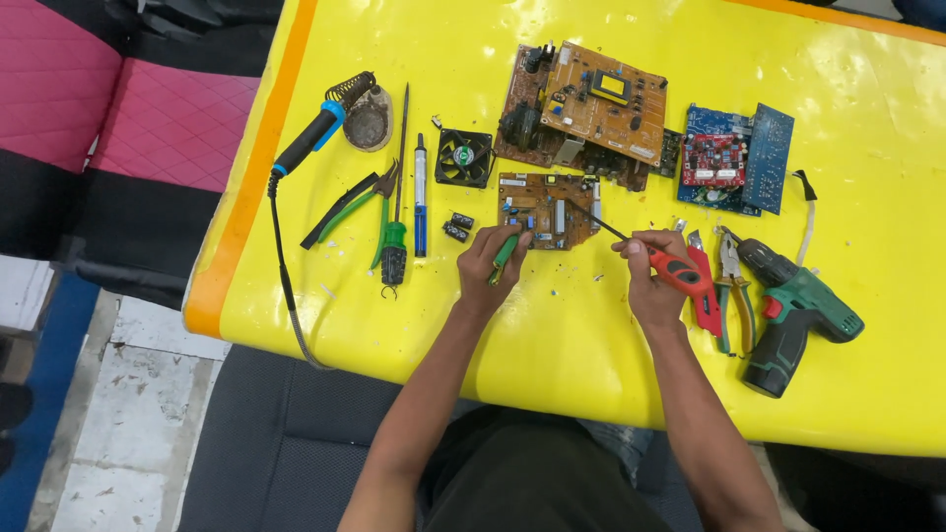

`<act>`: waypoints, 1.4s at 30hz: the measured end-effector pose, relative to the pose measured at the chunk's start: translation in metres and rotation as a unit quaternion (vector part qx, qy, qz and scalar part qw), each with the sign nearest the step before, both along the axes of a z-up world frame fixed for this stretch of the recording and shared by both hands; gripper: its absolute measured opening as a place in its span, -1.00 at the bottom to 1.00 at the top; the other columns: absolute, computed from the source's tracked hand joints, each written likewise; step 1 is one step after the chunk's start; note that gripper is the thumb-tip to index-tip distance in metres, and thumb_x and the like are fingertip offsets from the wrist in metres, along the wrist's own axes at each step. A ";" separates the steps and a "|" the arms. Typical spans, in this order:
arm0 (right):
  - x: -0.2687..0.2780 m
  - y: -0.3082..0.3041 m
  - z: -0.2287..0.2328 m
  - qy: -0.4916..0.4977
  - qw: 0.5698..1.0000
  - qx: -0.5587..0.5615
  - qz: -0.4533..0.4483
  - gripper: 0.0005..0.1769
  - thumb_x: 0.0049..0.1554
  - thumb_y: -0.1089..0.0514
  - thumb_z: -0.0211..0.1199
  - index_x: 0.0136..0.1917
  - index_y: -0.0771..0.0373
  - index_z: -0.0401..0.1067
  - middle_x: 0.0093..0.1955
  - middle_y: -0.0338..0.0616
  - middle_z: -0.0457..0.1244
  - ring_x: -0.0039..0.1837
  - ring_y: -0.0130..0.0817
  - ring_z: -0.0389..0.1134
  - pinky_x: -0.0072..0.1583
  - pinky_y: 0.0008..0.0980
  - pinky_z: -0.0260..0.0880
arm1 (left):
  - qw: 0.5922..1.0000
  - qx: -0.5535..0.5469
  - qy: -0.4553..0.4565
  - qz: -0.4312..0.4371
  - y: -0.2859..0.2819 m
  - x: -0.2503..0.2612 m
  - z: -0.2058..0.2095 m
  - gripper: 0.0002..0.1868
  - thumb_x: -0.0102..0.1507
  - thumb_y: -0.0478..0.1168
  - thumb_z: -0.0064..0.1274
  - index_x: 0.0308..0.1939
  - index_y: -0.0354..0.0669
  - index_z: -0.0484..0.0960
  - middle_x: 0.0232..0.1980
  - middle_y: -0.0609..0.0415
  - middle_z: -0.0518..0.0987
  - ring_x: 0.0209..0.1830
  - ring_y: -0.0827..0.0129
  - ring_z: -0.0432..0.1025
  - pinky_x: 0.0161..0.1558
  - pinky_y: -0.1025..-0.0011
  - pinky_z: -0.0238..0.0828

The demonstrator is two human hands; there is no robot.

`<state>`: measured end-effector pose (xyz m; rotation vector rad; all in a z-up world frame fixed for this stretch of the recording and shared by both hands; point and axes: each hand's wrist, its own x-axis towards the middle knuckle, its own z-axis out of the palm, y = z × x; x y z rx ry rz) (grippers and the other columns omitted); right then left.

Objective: The person uses a screwdriver to work on a small circuit board on a yellow table. They then switch to a utility knife to scrape or cut components on the board while holding a cylindrical object in their other hand.

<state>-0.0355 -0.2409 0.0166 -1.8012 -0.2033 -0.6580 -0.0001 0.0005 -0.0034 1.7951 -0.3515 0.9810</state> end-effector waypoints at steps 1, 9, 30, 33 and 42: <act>0.001 0.002 0.003 0.001 1.000 0.000 0.002 -0.80 0.36 0.21 0.24 0.07 0.44 0.43 -0.22 0.04 0.34 -0.03 -0.04 0.52 0.09 -0.19 0.52 | 1.000 0.000 0.001 0.002 0.000 0.000 0.001 -0.85 0.22 -0.25 0.38 -0.16 -0.10 0.74 -0.26 0.14 0.65 -0.34 0.20 0.64 -0.33 0.39 0.64; -0.005 0.012 -0.025 -0.070 0.997 -0.009 -0.026 -0.77 0.35 0.22 0.23 0.06 0.51 0.42 -0.24 0.07 0.34 -0.09 -0.01 0.51 0.01 -0.17 0.54 | 1.000 -0.017 0.006 -0.009 0.001 -0.003 0.011 -0.85 0.23 -0.28 0.37 -0.15 -0.15 0.75 -0.27 0.10 0.65 -0.33 0.15 0.65 -0.34 0.35 0.65; -0.024 0.023 -0.064 -0.094 0.992 0.071 -0.043 -0.78 0.25 0.15 0.30 -0.05 0.39 0.47 -0.22 0.01 0.41 -0.18 -0.14 0.51 -0.11 -0.32 0.52 | 0.996 -0.048 0.072 -0.027 -0.007 0.035 0.027 -0.89 0.38 -0.28 0.21 -0.03 -0.19 0.72 -0.27 -0.02 0.66 -0.31 0.10 0.63 -0.36 0.28 0.66; -0.023 0.025 -0.059 -0.103 0.991 0.066 -0.050 -0.79 0.27 0.16 0.26 -0.06 0.40 0.45 -0.22 0.00 0.41 -0.20 -0.21 0.51 -0.14 -0.39 0.51 | 0.998 -0.031 0.052 -0.002 -0.009 0.036 0.023 -0.89 0.40 -0.27 0.18 -0.01 -0.18 0.72 -0.25 0.04 0.65 -0.32 0.23 0.63 -0.34 0.36 0.67; -0.020 0.026 -0.054 -0.111 0.991 0.043 -0.066 -0.82 0.29 0.19 0.21 -0.05 0.39 0.42 -0.22 0.00 0.42 -0.22 -0.23 0.48 -0.16 -0.40 0.50 | 0.999 -0.016 0.045 -0.003 -0.013 0.032 0.022 -0.89 0.35 -0.29 0.26 -0.06 -0.18 0.72 -0.27 0.04 0.65 -0.36 0.21 0.62 -0.35 0.33 0.68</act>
